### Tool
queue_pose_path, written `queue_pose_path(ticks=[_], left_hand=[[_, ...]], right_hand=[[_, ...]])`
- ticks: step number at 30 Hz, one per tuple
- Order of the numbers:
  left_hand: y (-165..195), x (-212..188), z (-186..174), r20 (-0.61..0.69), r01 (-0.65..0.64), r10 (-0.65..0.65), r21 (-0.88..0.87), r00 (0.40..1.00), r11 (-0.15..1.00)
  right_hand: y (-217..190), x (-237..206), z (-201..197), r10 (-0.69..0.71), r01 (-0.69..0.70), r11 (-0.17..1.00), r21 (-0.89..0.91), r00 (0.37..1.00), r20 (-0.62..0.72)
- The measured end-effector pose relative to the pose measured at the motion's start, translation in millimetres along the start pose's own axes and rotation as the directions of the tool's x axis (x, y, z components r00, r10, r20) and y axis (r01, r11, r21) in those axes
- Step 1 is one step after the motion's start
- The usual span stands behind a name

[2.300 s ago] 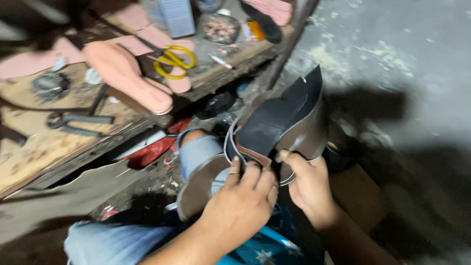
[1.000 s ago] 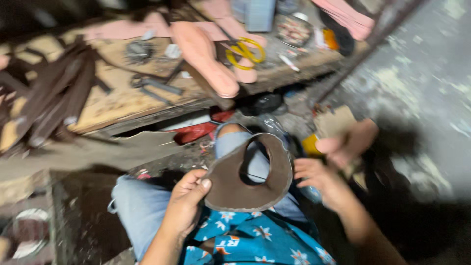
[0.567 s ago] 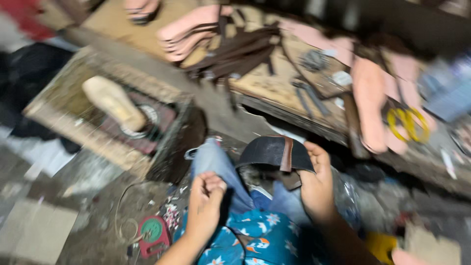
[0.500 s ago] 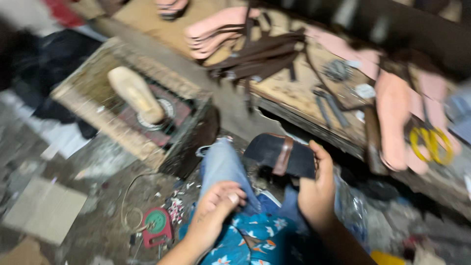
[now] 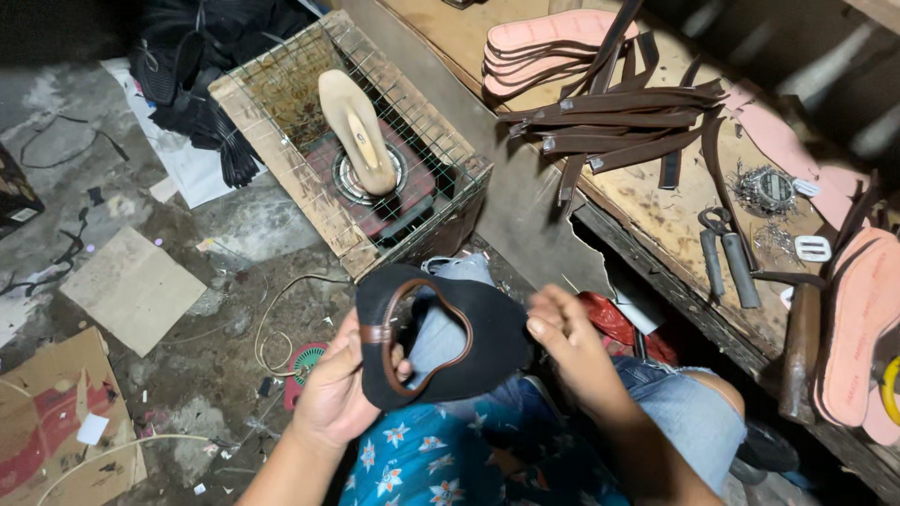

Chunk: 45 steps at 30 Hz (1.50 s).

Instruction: The person sits on the floor of a shoe workshop and lasts a black slipper upper over a sole. They pull and press the upper around the sole edge, use pincers to grip and tuck the material, tap the edge with a hammer, and hold the finished slipper up to check the fit.

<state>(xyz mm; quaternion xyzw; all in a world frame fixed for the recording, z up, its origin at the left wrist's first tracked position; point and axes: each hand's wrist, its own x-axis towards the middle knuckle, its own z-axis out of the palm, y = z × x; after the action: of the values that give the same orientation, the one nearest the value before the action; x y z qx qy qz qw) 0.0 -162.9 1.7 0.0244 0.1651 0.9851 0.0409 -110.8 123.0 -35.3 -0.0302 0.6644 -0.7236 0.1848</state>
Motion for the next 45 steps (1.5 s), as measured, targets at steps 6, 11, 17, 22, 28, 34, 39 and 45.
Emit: queue_pose_path(ticks=[6,11,17,22,28,34,39,45], left_hand=[[23.4,-9.4,-29.5,-0.234,-0.04,0.116,0.308,0.965,0.95],[37.9,-15.8,-42.1,-0.331,0.195,0.138,0.792,0.934,0.579],[45.9,-17.3,-46.0,-0.455,0.283,0.145,0.74,0.879,0.61],[63.3,-27.5,-51.6,-0.318,0.09,0.284,0.794,0.904,0.601],[123.2,-38.8,-86.4,-0.622,-0.118,0.689,0.704,0.371,0.7],[157.9,2.1,-117.0,-0.724,-0.074,0.673,0.671,0.151,0.738],[161.1,78.8,-126.4,-0.81,0.043,0.489,0.529,0.323,0.848],[164.9,153.6,-142.0,-0.774,0.099,0.345,0.461,0.531,0.882]], right_hand=[[7.2,7.3,-0.6,0.073,-0.151,0.897,0.414,0.977,0.198],[-19.9,16.9,12.5,0.118,-0.223,0.905,0.361,0.949,0.291],[-17.6,41.0,24.4,0.079,-0.148,0.951,0.271,0.965,0.25],[6.0,64.3,26.9,0.095,-0.146,0.959,0.242,0.973,0.21],[42.8,50.4,69.7,0.184,-0.2,0.98,0.015,0.924,0.334],[45.1,40.1,98.9,0.092,0.202,0.863,-0.464,0.839,0.537],[28.8,46.8,105.8,0.199,0.101,0.835,-0.541,0.862,0.467],[23.5,55.3,120.4,0.272,-0.054,0.878,-0.475,0.874,0.403]])
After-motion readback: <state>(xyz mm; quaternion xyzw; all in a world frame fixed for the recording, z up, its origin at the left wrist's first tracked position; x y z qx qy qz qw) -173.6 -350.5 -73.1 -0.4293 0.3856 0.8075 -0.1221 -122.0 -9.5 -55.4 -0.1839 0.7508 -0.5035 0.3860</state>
